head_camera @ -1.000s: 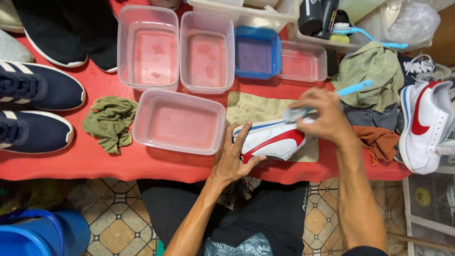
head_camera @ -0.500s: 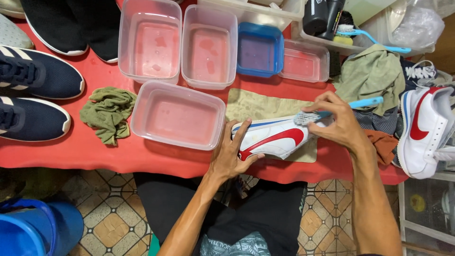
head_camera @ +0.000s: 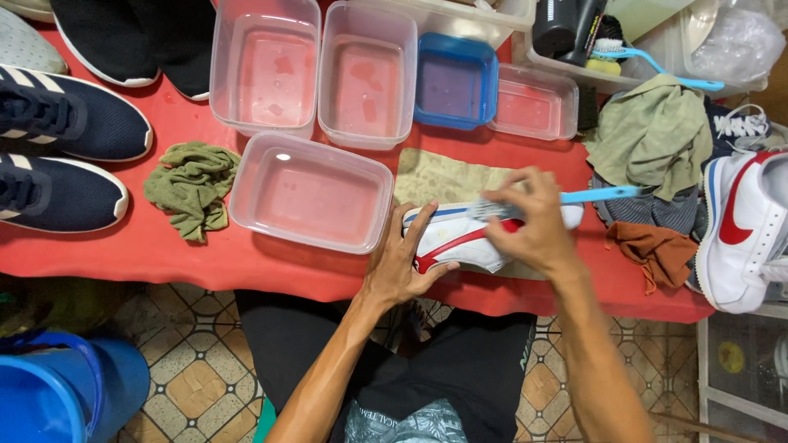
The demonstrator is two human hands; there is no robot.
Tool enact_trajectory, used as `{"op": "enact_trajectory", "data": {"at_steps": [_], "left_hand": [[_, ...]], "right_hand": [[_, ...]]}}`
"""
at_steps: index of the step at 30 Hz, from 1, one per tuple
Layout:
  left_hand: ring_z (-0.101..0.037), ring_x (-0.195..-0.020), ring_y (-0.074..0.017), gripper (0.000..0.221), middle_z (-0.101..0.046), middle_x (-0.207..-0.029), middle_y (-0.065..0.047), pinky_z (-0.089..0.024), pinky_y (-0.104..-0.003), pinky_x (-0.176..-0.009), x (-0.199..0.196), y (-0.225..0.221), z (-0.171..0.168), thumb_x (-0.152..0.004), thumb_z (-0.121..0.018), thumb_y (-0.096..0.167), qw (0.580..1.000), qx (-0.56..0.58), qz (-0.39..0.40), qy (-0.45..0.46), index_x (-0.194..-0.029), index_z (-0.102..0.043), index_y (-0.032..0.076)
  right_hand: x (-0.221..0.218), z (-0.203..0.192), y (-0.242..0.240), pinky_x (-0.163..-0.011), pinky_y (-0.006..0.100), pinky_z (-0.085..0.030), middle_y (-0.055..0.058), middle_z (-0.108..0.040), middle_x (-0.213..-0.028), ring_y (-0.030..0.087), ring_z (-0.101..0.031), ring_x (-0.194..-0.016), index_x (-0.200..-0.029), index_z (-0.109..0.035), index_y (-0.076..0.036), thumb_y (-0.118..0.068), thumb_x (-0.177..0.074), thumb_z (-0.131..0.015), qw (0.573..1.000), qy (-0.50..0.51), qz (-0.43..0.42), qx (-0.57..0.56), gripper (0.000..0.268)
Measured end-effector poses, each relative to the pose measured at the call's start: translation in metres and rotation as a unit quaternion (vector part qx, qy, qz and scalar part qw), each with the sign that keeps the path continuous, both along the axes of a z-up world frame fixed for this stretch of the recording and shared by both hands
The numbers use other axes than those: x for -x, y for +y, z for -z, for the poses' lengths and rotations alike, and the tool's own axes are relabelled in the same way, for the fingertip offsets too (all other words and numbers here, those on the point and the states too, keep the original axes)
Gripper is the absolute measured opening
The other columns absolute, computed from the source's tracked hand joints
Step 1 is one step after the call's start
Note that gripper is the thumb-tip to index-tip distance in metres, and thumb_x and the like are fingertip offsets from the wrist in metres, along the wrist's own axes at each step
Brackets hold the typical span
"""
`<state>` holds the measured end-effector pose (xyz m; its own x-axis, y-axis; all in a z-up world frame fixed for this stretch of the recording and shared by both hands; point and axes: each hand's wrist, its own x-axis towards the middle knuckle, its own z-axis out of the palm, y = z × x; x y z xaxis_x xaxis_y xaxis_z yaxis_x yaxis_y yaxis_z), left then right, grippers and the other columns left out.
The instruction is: The person cleans a white sneaker by dipping a brush into water and scrubbing the midsole and upper, then wiping the shoe with a sponge and a cloth.
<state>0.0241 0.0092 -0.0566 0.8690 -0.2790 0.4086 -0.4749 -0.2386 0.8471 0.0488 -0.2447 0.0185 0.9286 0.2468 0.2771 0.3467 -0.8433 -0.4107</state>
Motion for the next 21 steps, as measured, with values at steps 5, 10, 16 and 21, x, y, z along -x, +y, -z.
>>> {"op": "enact_trajectory", "data": {"at_steps": [5, 10, 16, 21], "left_hand": [[-0.057, -0.116, -0.0456, 0.091, -0.049, -0.128, -0.019, -0.047, -0.057, -0.1, 0.0, 0.002, -0.001, -0.077, -0.083, 0.049, 1.0, -0.01, 0.005, -0.003, -0.154, -0.045, 0.017], [-0.057, -0.115, -0.0453, 0.09, -0.049, -0.128, -0.019, -0.047, -0.057, -0.101, 0.0, 0.002, -0.004, -0.078, -0.083, 0.047, 1.0, 0.01, 0.006, 0.001, -0.153, -0.045, 0.017], [-0.056, -0.116, -0.0465, 0.091, -0.049, -0.128, -0.021, -0.047, -0.057, -0.1, -0.001, 0.003, -0.008, -0.078, -0.084, 0.046, 0.999, 0.031, 0.009, -0.006, -0.154, -0.044, 0.016], [-0.057, -0.116, -0.047, 0.091, -0.05, -0.128, -0.02, -0.047, -0.058, -0.1, 0.0, 0.002, -0.006, -0.077, -0.084, 0.047, 1.0, 0.003, 0.001, 0.002, -0.154, -0.045, 0.017]], "right_hand": [[0.014, -0.011, -0.012, -0.091, 0.04, -0.041, 0.003, -0.055, -0.114, 0.027, -0.049, -0.097, -0.105, -0.079, -0.024, -0.024, -0.068, -0.078, 0.999, -0.026, 0.036, 0.019, 0.037], [0.021, -0.02, -0.031, -0.096, 0.039, -0.04, 0.006, -0.054, -0.115, 0.028, -0.048, -0.1, -0.108, -0.078, -0.02, -0.024, -0.076, -0.077, 0.995, -0.051, 0.081, 0.028, 0.032], [0.017, 0.006, -0.01, -0.089, 0.04, -0.039, 0.003, -0.058, -0.106, 0.027, -0.051, -0.095, -0.11, -0.079, -0.025, -0.024, -0.074, -0.076, 0.996, -0.067, 0.05, 0.023, 0.036], [0.031, -0.001, -0.039, -0.089, 0.041, -0.041, 0.006, -0.054, -0.107, 0.028, -0.048, -0.093, -0.106, -0.078, -0.018, -0.022, -0.076, -0.077, 0.98, -0.129, 0.143, 0.053, 0.031]]}}
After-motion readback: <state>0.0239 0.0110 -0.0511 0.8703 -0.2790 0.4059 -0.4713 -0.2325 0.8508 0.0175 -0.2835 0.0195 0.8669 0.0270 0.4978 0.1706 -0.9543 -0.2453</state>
